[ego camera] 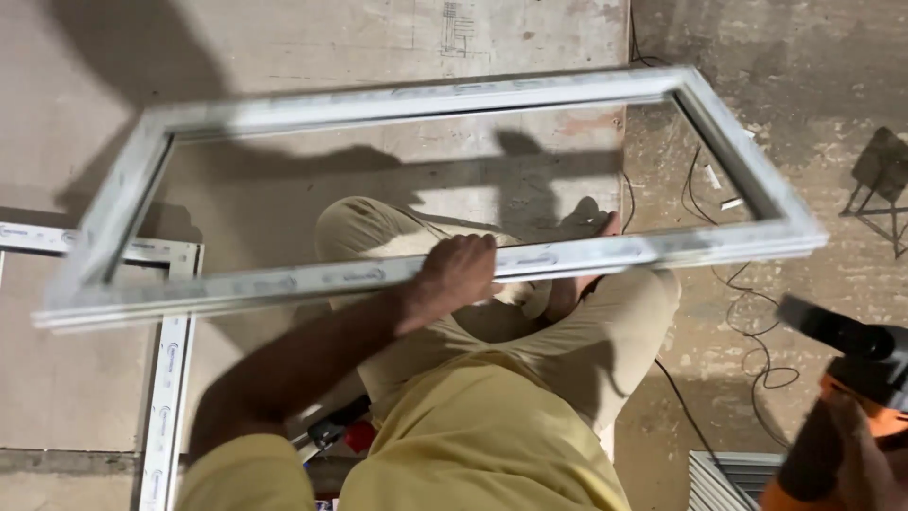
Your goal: Trimming or cutting the edges of a PVC window frame using an oscillating multi-tool.
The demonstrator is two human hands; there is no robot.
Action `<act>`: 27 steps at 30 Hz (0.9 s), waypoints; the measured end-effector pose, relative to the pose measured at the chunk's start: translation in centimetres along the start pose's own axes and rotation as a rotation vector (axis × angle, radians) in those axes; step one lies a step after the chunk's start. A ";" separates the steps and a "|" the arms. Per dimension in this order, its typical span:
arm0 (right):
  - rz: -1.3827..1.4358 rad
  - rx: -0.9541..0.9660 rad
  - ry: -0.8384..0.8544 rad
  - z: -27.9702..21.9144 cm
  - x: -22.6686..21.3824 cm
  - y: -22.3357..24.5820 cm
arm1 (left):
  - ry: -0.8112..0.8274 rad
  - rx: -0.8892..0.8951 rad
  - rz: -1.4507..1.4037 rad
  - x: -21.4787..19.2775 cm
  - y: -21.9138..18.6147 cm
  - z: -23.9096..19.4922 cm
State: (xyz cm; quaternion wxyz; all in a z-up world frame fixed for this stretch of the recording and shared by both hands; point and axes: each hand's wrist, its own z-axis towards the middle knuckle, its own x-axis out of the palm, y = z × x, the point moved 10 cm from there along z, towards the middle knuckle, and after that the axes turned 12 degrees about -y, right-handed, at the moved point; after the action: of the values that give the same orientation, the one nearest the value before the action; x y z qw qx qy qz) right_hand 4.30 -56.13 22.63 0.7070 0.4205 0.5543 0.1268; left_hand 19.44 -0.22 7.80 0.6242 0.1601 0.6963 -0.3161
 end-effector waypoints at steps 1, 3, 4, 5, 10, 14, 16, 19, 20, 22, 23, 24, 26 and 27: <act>0.057 0.028 -0.013 -1.9 2.6 2.3 | -0.180 0.092 0.107 -0.2 -1.4 0.8; 0.108 0.064 -0.029 -5.1 6.9 6.9 | -0.358 0.186 0.204 -1.8 -4.1 1.3; 0.316 0.151 -0.049 -5.8 9.0 8.4 | -0.347 0.000 -0.008 -3.3 -3.3 1.7; 0.522 0.236 -0.074 -6.5 11.1 10.0 | -0.333 -0.185 -0.219 -4.5 -2.7 1.9; 0.640 0.340 0.070 -8.5 20.2 12.7 | -0.219 -0.387 -0.411 0.5 -1.6 1.0; 0.665 0.360 0.185 -9.4 24.9 12.3 | -0.150 -0.388 -0.355 0.7 -0.8 0.0; 0.605 0.312 0.220 -9.6 26.3 12.5 | -0.047 -0.409 -0.452 1.9 0.3 -1.6; 0.471 0.188 0.287 -9.3 27.5 13.3 | -0.065 -0.413 -0.559 2.8 1.1 -3.9; 0.406 0.118 0.325 -9.3 28.0 13.9 | -0.181 -0.402 -0.560 2.1 1.4 -5.0; 0.388 0.091 0.354 -9.2 29.3 14.9 | -0.330 -0.362 -0.544 0.7 1.6 -5.7; 0.369 0.061 0.380 -9.2 29.7 15.5 | -0.482 -0.319 -0.526 -0.7 1.4 -6.2; 0.361 0.064 0.383 -9.1 30.0 16.1 | -0.481 -0.324 -0.535 -0.4 1.4 -6.2; 0.292 0.009 0.412 -8.8 30.7 17.8 | -0.563 -0.295 -0.443 -1.0 1.1 -6.3; 0.287 0.010 0.421 -8.8 31.1 18.1 | -0.563 -0.305 -0.446 -0.9 1.3 -6.4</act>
State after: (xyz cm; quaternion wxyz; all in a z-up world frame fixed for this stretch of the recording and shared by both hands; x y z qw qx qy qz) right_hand 12.65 -20.96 14.62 0.5486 0.4627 0.6245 0.3081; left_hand 15.47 4.98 8.47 0.7234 -0.1826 0.5546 -0.3686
